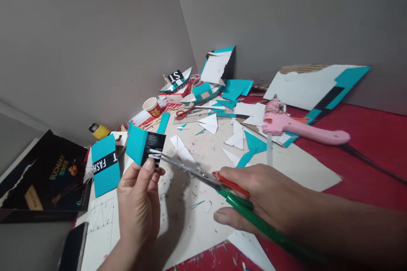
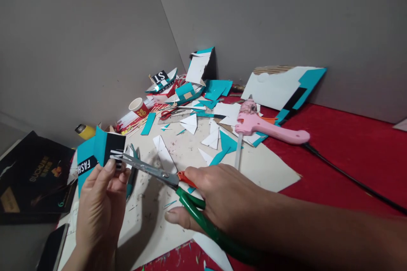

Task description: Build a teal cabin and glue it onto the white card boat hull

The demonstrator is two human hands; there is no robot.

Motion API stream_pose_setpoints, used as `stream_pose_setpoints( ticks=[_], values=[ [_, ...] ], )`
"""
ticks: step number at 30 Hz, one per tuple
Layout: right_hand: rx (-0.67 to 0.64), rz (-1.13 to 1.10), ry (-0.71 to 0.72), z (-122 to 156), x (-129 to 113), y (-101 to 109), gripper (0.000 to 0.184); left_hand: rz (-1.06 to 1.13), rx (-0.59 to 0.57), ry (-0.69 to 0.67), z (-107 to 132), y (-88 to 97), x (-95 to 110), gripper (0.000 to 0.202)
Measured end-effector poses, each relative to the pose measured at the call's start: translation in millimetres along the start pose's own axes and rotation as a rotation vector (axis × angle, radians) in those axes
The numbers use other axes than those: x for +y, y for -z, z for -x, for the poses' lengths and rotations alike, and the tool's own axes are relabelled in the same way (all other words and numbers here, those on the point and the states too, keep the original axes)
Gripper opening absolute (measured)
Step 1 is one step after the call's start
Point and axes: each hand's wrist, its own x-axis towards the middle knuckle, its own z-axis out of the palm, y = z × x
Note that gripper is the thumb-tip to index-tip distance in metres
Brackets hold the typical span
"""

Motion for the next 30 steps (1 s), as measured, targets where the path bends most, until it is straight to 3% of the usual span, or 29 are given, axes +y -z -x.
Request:
stream_pose_setpoints(
  ticks=[12,30],
  values=[
    [0.003,-0.041,-0.036,0.7,-4.2,0.9,0.034,-0.091,0.027,-0.113,3.6,-1.2,-4.7,0.012],
    [-0.007,0.032,-0.065,-0.5,-7.7,4.7,0.034,-0.031,0.036,-0.054,2.7,-0.9,-1.5,0.01]
  ],
)
